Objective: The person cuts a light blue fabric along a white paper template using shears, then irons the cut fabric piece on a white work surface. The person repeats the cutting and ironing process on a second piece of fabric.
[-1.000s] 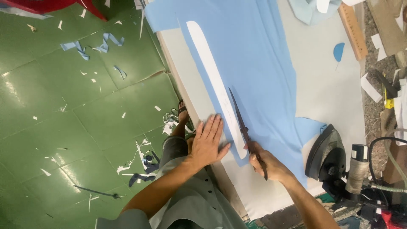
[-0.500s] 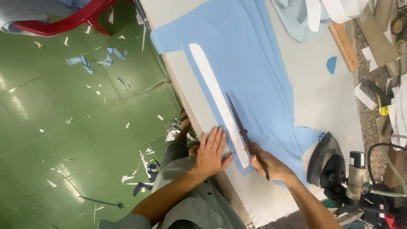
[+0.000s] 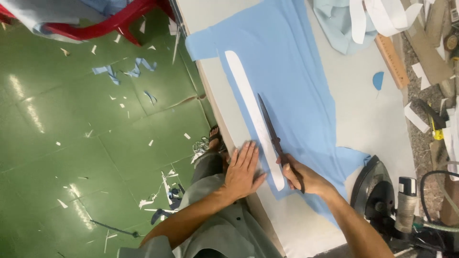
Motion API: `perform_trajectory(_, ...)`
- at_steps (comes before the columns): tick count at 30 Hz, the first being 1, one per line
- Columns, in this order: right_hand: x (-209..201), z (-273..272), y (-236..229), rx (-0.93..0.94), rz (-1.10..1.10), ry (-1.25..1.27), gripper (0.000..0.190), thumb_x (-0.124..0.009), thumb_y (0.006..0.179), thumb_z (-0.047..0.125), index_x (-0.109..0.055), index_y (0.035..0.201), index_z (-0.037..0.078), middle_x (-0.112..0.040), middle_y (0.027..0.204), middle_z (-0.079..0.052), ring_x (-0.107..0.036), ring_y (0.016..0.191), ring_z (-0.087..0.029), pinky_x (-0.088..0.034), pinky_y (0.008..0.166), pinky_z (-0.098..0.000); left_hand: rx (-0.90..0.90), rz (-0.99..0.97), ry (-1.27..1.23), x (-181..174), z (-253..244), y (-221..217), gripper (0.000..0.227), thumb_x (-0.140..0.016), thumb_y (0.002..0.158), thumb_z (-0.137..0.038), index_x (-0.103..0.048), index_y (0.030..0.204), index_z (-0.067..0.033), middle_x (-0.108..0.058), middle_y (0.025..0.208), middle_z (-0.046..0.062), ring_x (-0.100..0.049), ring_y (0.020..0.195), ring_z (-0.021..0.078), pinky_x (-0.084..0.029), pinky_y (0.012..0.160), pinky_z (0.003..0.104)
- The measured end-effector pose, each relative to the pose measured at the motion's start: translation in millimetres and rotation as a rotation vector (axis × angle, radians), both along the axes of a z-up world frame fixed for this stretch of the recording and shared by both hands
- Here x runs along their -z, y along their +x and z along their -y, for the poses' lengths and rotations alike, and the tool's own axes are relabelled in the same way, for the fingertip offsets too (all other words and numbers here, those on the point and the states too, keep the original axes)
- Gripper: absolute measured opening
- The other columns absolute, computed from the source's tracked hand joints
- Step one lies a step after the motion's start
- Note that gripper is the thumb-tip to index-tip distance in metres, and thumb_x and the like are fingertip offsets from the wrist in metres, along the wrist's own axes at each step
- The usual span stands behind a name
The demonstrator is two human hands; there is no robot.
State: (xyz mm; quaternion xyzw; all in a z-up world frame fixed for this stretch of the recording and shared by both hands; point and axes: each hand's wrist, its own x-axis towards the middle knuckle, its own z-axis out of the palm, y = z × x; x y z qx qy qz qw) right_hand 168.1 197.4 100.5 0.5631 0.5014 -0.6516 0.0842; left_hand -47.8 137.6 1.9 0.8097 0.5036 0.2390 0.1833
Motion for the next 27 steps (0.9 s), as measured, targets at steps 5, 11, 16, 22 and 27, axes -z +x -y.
perform_trajectory(5, -2, -8, 2, -0.017, 0.01, 0.012, 0.084, -0.013, 0.092, 0.071, -0.056, 0.115, 0.002, -0.068, 0.057, -0.011, -0.075, 0.06, -0.026, -0.057, 0.053, -0.0386, 0.025, 0.026, -0.008, -2, -69, -33, 0.083, -0.049, 0.098, -0.054, -0.033, 0.155, 0.0047, -0.026, 0.164, 0.027, -0.021, 0.153, 0.0421, -0.011, 0.124, 0.059)
perform_trajectory(11, 36, -14, 7, 0.053, -0.037, 0.019, 0.083, -0.021, 0.093, 0.07, -0.054, 0.126, 0.002, -0.066, 0.059, -0.013, -0.073, 0.06, -0.027, -0.058, 0.055, -0.0392, 0.01, -0.108, 0.075, 7, -163, -61, 0.088, -0.047, 0.1, -0.062, -0.033, 0.156, 0.0047, -0.024, 0.166, 0.025, -0.018, 0.156, 0.0398, -0.006, 0.126, 0.056)
perform_trajectory(16, 27, -43, -9, 0.017, -0.027, 0.008, 0.075, -0.021, 0.094, 0.066, -0.054, 0.121, 0.005, -0.066, 0.058, -0.012, -0.074, 0.059, -0.029, -0.058, 0.051, -0.0404, 0.036, -0.107, -0.013, 13, -170, -65, 0.093, -0.048, 0.097, -0.065, -0.03, 0.157, 0.0036, -0.02, 0.168, 0.024, -0.015, 0.157, 0.0391, -0.004, 0.126, 0.055)
perform_trajectory(22, 31, -51, -11, 0.013, 0.069, -0.047, 0.079, -0.023, 0.091, 0.071, -0.051, 0.128, 0.008, -0.07, 0.064, -0.014, -0.076, 0.06, -0.026, -0.06, 0.052, -0.0352, 0.04, -0.098, -0.038, 15, -169, -64, 0.092, -0.048, 0.096, -0.064, -0.03, 0.158, 0.0023, -0.02, 0.168, 0.023, -0.013, 0.157, 0.0379, 0.001, 0.126, 0.054)
perform_trajectory(27, -12, -83, -23, 0.118, 0.033, -0.318, 0.092, -0.032, 0.066, 0.083, -0.052, 0.126, 0.016, -0.043, 0.069, 0.001, -0.044, 0.063, -0.013, -0.044, 0.056, -0.0265, 0.049, -0.288, -0.054, 5, -169, -66, 0.09, -0.039, 0.103, -0.067, -0.032, 0.159, 0.0034, -0.023, 0.167, 0.022, -0.017, 0.156, 0.0353, -0.008, 0.128, 0.051)
